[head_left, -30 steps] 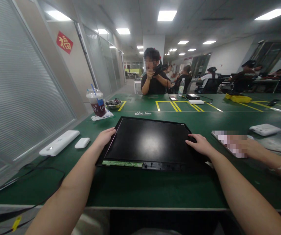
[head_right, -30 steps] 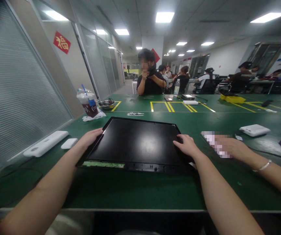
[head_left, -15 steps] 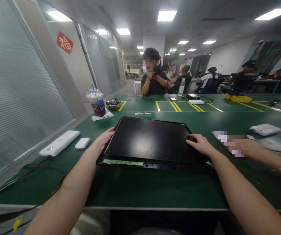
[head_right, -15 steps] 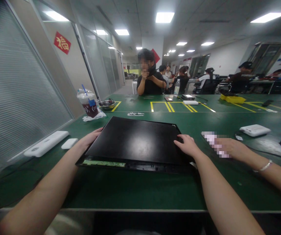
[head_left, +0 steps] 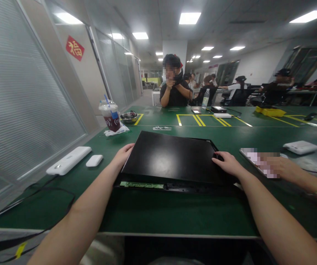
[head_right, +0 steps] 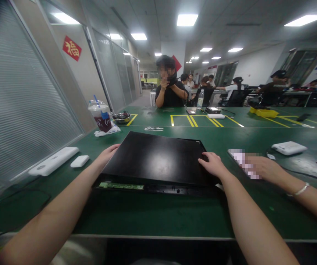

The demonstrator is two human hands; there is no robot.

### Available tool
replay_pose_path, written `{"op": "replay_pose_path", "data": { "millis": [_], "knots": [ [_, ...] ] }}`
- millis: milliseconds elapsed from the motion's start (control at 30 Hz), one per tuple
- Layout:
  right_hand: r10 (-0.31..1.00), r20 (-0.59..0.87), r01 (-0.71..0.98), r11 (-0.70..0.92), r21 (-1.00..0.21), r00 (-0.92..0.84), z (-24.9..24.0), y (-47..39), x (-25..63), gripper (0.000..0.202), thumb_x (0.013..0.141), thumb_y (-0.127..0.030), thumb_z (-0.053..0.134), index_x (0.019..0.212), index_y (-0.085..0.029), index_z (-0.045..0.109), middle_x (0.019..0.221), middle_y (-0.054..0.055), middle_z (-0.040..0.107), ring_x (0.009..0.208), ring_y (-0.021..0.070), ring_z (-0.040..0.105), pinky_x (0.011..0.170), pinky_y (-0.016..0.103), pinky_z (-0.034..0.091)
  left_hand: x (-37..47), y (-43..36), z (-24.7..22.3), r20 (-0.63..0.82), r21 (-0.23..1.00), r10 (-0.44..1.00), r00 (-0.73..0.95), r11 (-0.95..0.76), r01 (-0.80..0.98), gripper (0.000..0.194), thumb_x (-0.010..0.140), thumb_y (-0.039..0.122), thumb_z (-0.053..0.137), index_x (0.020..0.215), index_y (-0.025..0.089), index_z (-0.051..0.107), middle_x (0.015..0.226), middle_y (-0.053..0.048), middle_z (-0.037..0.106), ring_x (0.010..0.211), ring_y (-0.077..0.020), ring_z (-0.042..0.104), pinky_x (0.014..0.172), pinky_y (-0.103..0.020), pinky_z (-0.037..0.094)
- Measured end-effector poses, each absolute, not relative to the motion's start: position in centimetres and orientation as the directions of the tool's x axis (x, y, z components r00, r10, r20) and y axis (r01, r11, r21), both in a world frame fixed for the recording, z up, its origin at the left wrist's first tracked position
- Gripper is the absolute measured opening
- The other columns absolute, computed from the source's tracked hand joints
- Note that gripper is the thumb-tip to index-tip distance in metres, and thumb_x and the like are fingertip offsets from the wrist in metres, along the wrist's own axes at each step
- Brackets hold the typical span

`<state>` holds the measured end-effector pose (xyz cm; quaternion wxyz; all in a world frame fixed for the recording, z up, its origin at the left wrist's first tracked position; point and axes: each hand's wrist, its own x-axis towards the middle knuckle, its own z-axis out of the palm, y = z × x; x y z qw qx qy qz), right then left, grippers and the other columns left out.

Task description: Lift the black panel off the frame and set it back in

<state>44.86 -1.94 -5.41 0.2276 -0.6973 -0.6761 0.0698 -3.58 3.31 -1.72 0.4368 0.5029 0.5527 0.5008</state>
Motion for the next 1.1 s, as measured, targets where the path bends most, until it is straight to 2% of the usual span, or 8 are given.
{"op": "replay_pose_path", "data": {
  "millis": [233,333,467,600,800,933,1000,1100],
  "knots": [
    [0.974,0.205,0.900,0.176,-0.400,-0.099,-2.8,-6.5,59.6,0.035,0.063,-0.062,0.057,0.078,-0.033,0.070,0.095,0.012,0.070,0.109,0.0413,0.060,0.105,0.057,0.040,-2.6,2.5,-1.9,0.024,0.988,0.989,-0.146,0.000,0.157,0.054,0.064,0.050,0.080,0.104,0.015,0.073,0.073,-0.004,0.073,0.064,-0.0179,0.065,0.061,-0.027,0.050],
    [0.962,0.188,0.891,0.255,-0.375,-0.196,-3.6,-6.4,64.5,0.034,0.064,-0.056,0.058,0.086,-0.034,0.072,0.101,0.011,0.071,0.114,0.0402,0.059,0.107,0.055,0.040,-2.3,2.1,-1.3,0.031,0.986,0.987,-0.159,-0.005,0.164,0.050,0.064,0.048,0.081,0.101,0.015,0.075,0.074,-0.005,0.074,0.067,-0.0200,0.067,0.064,-0.029,0.051],
    [0.932,0.206,0.882,0.351,-0.315,-0.297,-5.1,-5.1,66.5,0.034,0.069,-0.054,0.056,0.090,-0.034,0.075,0.101,0.005,0.073,0.114,0.0373,0.062,0.106,0.053,0.041,-1.7,1.6,-0.3,0.106,0.987,0.967,-0.233,-0.074,0.139,0.037,0.058,0.044,0.085,0.082,0.018,0.078,0.089,-0.008,0.078,0.095,-0.0275,0.070,0.082,-0.032,0.053],
    [0.906,0.257,0.872,0.403,-0.278,-0.337,-5.2,-5.4,66.1,0.033,0.074,-0.050,0.054,0.091,-0.034,0.077,0.101,0.003,0.074,0.112,0.0362,0.064,0.107,0.053,0.041,-1.5,1.3,0.2,0.005,1.000,0.969,-0.247,-0.005,0.001,0.038,0.055,0.037,0.088,0.087,0.018,0.080,0.086,-0.008,0.079,0.090,-0.0292,0.072,0.078,-0.035,0.056],
    [0.874,0.466,0.861,0.339,-0.379,-0.139,-5.3,-8.6,61.4,0.038,0.087,-0.037,0.038,0.093,-0.032,0.075,0.099,0.004,0.073,0.122,0.0310,0.058,0.117,0.047,0.032,-1.5,1.4,0.5,0.005,0.967,0.993,-0.116,-0.035,-0.252,0.039,0.066,0.015,0.075,0.105,0.016,0.079,0.103,-0.007,0.078,0.100,-0.0279,0.071,0.081,-0.031,0.056],
    [0.844,0.536,0.846,0.282,-0.452,0.005,-5.0,-9.9,55.8,0.045,0.091,-0.039,0.032,0.109,-0.034,0.073,0.098,0.006,0.073,0.126,0.0287,0.056,0.118,0.045,0.033,-0.6,0.6,1.5,-0.001,0.891,0.997,-0.071,-0.031,-0.452,0.039,0.080,0.019,0.063,0.116,0.010,0.073,0.101,-0.009,0.078,0.105,-0.0276,0.070,0.088,-0.033,0.056],
    [0.855,0.516,0.854,0.228,-0.467,0.054,-4.6,-9.0,52.1,0.042,0.090,-0.044,0.039,0.116,-0.035,0.071,0.101,0.007,0.073,0.125,0.0286,0.057,0.116,0.043,0.036,-0.2,0.0,2.2,-0.001,0.836,1.000,-0.007,-0.003,-0.548,0.042,0.089,0.030,0.055,0.122,0.008,0.069,0.103,-0.012,0.077,0.107,-0.0290,0.069,0.092,-0.037,0.055],
    [0.947,0.281,0.875,0.000,-0.484,0.155,-4.0,-6.0,46.5,0.043,0.086,-0.048,0.051,0.119,-0.029,0.070,0.111,0.009,0.072,0.123,0.0313,0.058,0.110,0.046,0.041,-0.1,-0.6,2.6,0.058,0.822,0.995,0.078,-0.004,-0.570,0.049,0.095,0.041,0.048,0.127,0.008,0.066,0.107,-0.014,0.076,0.111,-0.0299,0.068,0.094,-0.039,0.054]
  ]
}}
